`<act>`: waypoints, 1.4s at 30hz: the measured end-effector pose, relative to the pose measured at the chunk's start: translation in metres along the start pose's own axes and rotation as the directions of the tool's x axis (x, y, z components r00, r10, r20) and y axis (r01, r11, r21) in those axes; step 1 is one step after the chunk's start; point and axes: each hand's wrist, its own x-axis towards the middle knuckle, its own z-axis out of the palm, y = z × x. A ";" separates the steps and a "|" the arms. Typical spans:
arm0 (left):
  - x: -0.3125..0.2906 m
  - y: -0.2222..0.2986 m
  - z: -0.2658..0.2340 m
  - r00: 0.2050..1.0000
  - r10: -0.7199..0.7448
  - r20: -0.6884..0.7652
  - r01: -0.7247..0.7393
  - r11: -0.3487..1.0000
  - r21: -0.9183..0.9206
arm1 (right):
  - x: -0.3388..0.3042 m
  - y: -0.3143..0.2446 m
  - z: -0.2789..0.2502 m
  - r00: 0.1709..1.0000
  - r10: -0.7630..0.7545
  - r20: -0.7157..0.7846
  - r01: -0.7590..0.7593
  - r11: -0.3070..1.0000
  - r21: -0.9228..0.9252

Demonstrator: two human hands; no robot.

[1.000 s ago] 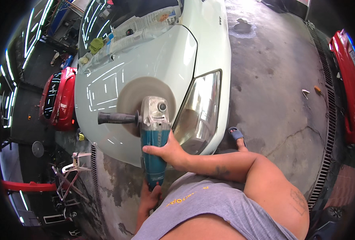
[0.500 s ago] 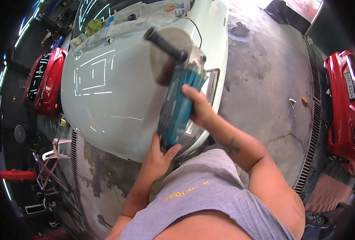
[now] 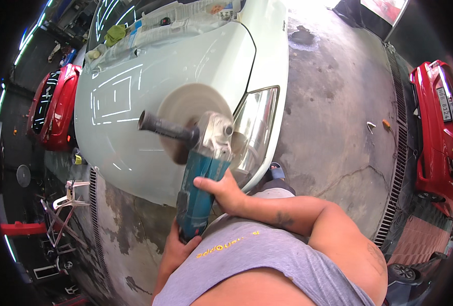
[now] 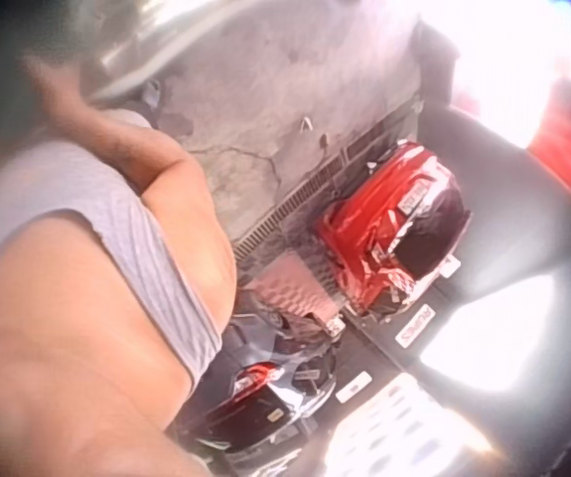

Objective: The person uses a rotary polisher to buff the hood of a white car. They move the tool in overlapping circular and linear patterns across the hood surface, occasionally adjusting their grip and position to cover different areas.

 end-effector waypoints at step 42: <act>-0.068 -0.164 -0.114 0.996 -0.086 0.028 0.088 0.993 -0.073 | -0.021 0.192 0.105 0.967 -0.144 -0.211 0.077 0.951 -0.298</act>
